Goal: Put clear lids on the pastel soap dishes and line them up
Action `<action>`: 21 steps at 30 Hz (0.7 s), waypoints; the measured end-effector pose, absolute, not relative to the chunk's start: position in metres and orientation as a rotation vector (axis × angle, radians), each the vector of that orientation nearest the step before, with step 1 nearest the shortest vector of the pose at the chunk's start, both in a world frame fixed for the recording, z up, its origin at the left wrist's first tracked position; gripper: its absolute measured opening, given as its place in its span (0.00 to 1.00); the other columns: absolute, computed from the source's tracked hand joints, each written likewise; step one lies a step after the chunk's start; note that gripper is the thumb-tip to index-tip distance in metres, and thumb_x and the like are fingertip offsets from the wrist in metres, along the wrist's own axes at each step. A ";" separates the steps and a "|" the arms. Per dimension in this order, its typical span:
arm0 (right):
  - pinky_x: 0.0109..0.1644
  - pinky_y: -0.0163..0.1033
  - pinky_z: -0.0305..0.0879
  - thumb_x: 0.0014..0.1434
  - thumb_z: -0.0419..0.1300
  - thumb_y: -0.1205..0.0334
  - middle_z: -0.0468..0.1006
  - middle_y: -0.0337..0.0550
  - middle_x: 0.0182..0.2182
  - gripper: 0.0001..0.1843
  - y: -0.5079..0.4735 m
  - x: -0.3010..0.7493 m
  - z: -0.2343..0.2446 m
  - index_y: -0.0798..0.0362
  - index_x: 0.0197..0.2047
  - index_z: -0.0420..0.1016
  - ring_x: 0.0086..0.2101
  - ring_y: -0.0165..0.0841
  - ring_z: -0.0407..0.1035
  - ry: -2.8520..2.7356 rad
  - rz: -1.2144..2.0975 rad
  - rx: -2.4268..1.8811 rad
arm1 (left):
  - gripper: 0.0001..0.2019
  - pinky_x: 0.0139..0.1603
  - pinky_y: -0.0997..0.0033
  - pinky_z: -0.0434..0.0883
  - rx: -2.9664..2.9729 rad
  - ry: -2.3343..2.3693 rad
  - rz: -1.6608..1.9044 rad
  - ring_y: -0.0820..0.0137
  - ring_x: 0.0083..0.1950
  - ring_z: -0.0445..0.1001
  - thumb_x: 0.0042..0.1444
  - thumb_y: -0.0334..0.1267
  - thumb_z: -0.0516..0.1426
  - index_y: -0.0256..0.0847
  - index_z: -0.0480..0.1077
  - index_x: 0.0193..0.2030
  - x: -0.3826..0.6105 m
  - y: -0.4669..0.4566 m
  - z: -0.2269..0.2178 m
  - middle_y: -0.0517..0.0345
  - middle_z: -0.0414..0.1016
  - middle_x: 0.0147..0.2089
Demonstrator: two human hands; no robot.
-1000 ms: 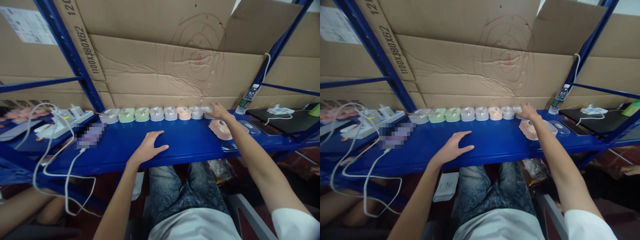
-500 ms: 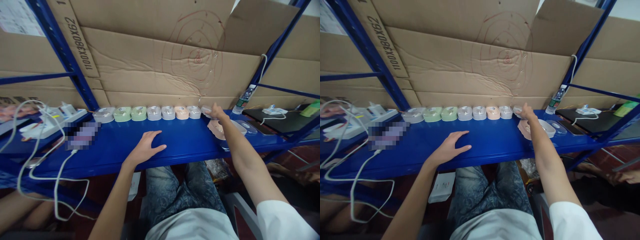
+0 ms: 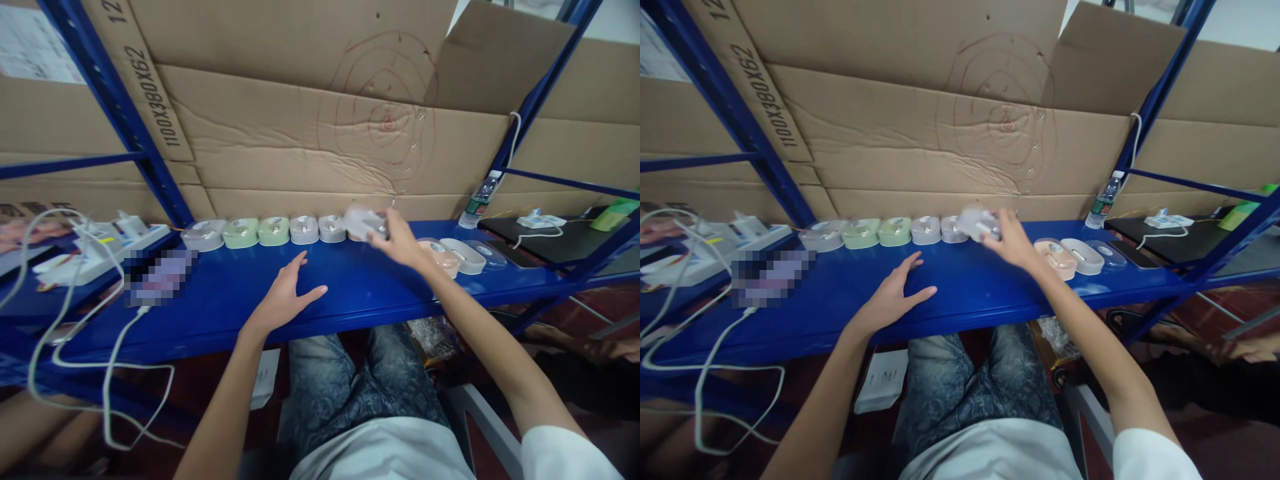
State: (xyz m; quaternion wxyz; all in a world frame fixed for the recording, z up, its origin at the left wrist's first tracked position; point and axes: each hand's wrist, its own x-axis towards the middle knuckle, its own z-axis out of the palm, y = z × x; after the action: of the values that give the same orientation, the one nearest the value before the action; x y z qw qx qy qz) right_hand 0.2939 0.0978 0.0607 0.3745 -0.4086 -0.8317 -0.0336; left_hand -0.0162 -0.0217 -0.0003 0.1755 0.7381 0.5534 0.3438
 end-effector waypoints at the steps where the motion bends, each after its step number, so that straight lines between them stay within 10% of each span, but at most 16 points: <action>1: 0.63 0.56 0.65 0.63 0.60 0.45 0.71 0.60 0.60 0.34 0.084 0.281 0.052 0.55 0.66 0.61 0.58 0.53 0.67 -2.241 -0.034 -0.963 | 0.50 0.73 0.43 0.60 2.083 1.562 1.003 0.47 0.76 0.58 0.61 0.63 0.61 0.47 0.41 0.81 -0.016 -0.022 0.000 0.41 0.58 0.76; 11: 0.70 0.62 0.60 0.68 0.58 0.41 0.62 0.55 0.71 0.40 0.026 0.265 0.040 0.47 0.75 0.52 0.69 0.52 0.57 -2.435 0.046 -0.786 | 0.36 0.77 0.50 0.55 2.312 1.332 0.974 0.54 0.79 0.54 0.66 0.55 0.59 0.55 0.52 0.77 -0.015 -0.024 0.004 0.55 0.54 0.79; 21: 0.69 0.53 0.57 0.70 0.49 0.59 0.69 0.64 0.65 0.27 0.037 0.533 0.046 0.56 0.68 0.68 0.66 0.51 0.62 -1.861 -0.509 -1.622 | 0.34 0.76 0.49 0.57 2.295 1.336 1.019 0.54 0.77 0.58 0.67 0.53 0.59 0.53 0.55 0.77 -0.013 -0.023 0.005 0.54 0.57 0.79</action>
State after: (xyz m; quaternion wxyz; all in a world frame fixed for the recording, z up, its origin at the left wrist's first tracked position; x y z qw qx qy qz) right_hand 0.5326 0.0370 0.0455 0.3056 -0.6128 -0.7030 -0.1922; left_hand -0.0135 -0.0233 0.0055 0.1481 0.7978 0.4646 0.3544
